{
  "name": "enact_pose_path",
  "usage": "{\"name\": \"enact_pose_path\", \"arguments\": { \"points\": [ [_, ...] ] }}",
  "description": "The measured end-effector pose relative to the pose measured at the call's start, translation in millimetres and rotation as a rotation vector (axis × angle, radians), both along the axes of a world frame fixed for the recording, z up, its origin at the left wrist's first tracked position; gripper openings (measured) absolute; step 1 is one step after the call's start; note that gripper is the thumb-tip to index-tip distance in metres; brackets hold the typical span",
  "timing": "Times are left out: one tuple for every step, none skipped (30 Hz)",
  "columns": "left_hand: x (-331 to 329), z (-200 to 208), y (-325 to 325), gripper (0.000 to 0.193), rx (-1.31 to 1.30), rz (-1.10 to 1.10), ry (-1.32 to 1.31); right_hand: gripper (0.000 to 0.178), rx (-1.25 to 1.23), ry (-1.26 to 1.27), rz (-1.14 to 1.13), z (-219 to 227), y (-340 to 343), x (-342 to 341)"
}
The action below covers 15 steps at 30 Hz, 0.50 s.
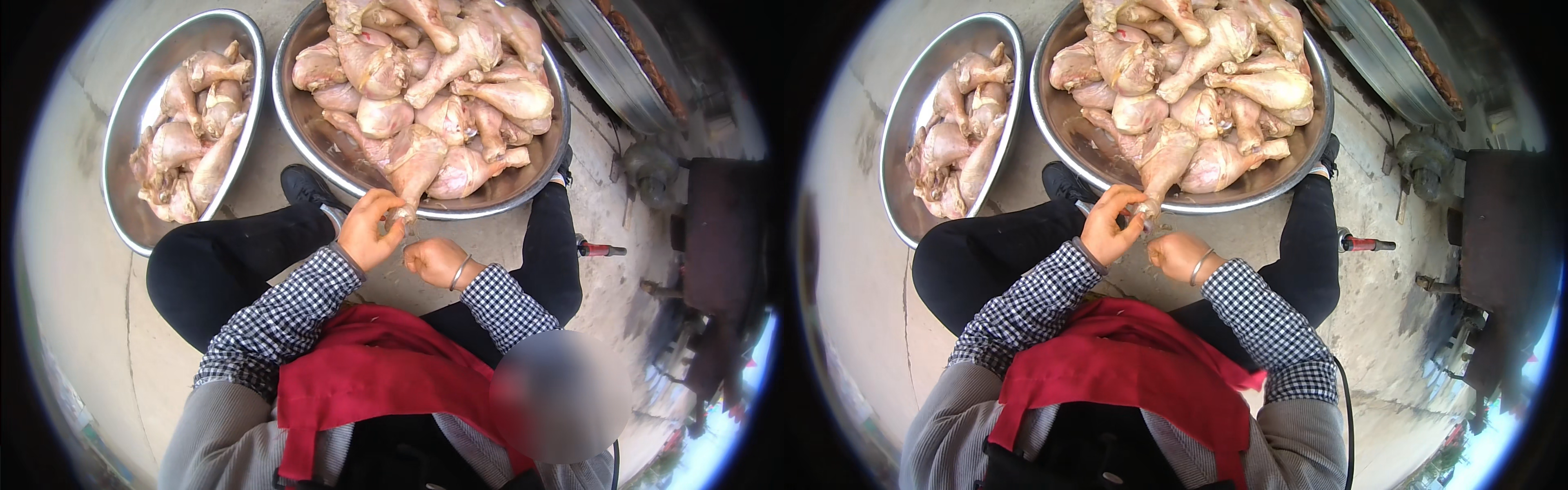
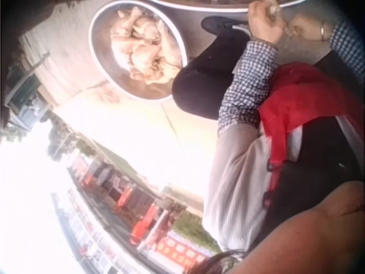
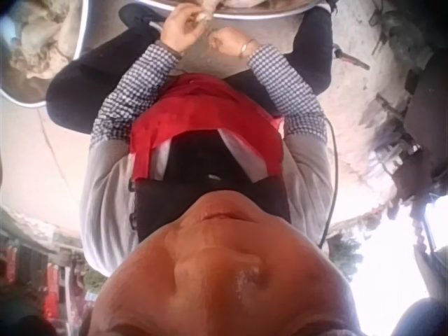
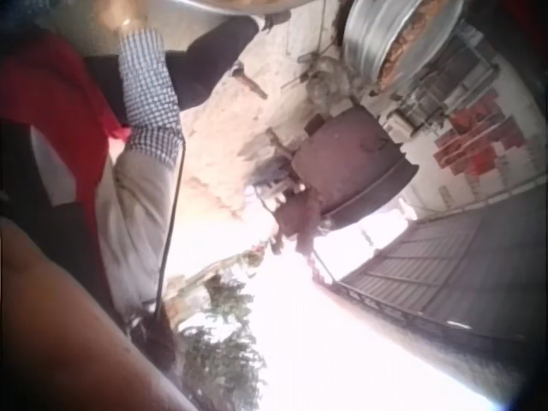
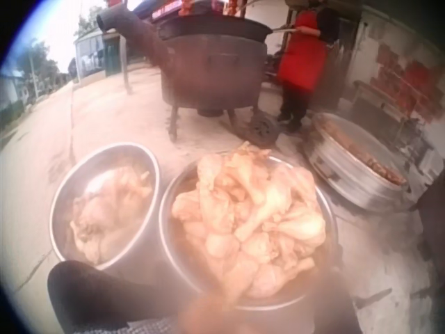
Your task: The person sits between two metal basins and repeatedly picks up raw chicken drumsticks from the larger basin. They peel off the skin by hand and place the cleaned drumsticks into the smaller basin to the left.
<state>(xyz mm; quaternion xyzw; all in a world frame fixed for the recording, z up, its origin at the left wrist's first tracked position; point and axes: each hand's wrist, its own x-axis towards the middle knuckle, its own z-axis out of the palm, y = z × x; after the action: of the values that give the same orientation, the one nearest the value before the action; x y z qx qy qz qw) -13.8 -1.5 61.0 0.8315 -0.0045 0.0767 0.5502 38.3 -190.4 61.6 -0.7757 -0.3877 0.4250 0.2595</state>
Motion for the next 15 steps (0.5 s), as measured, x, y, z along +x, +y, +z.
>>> {"name": "enact_pose_path", "arguments": {
  "points": [
    [1.1,2.3,-0.1,0.030,0.038,0.003,-0.030,0.009,-0.034,-0.072,-0.026,12.0,2.7,3.0],
    [0.8,3.0,0.9,0.029,0.069,0.007,-0.035,0.009,-0.069,-0.143,-0.053,20.1,4.2,6.3],
    [1.3,3.4,1.0,0.027,0.097,0.012,-0.041,0.015,-0.144,-0.113,-0.050,23.8,-0.3,13.4],
    [1.9,3.9,1.0,0.026,0.126,0.017,-0.046,0.018,-0.094,-0.108,-0.119,21.6,-3.4,18.1],
    [3.5,4.9,0.9,0.024,0.144,0.019,-0.056,0.020,-0.044,-0.103,-0.187,17.7,-5.9,22.0],
    [5.4,5.9,0.5,0.022,0.162,0.020,-0.065,0.022,0.006,-0.097,-0.257,14.3,-6.9,24.3],
    [6.6,7.1,-0.4,0.020,0.180,0.021,-0.074,0.022,0.056,-0.148,-0.307,12.2,-5.9,25.4],
    [7.1,9.3,-2.6,0.018,0.224,0.036,-0.094,0.021,0.095,-0.157,-0.339,10.4,-4.8,26.5],
    [7.7,12.4,-5.0,0.017,0.270,0.050,-0.114,0.019,0.137,-0.166,-0.370,9.0,-3.0,27.8],
    [7.8,14.1,-6.5,0.015,0.316,0.065,-0.135,0.018,0.178,-0.175,-0.403,7.7,-1.3,28.6],
    [7.2,14.3,-6.9,0.015,0.355,0.068,-0.155,0.015,0.213,-0.120,-0.465,6.4,0.2,28.9],
    [6.7,14.1,-8.1,0.014,0.391,0.073,-0.176,0.014,0.246,-0.119,-0.500,5.9,1.8,29.9],
    [6.6,13.7,-9.0,0.014,0.428,0.076,-0.197,0.013,0.278,-0.118,-0.535,5.8,3.9,31.3],
    [6.8,12.2,-8.9,0.013,0.424,0.066,-0.205,0.012,0.310,-0.117,-0.570,6.0,6.1,32.7],
    [6.7,10.3,-7.7,0.013,0.421,0.057,-0.212,0.010,0.335,-0.050,-0.625,7.9,9.1,33.8]
  ]
}}
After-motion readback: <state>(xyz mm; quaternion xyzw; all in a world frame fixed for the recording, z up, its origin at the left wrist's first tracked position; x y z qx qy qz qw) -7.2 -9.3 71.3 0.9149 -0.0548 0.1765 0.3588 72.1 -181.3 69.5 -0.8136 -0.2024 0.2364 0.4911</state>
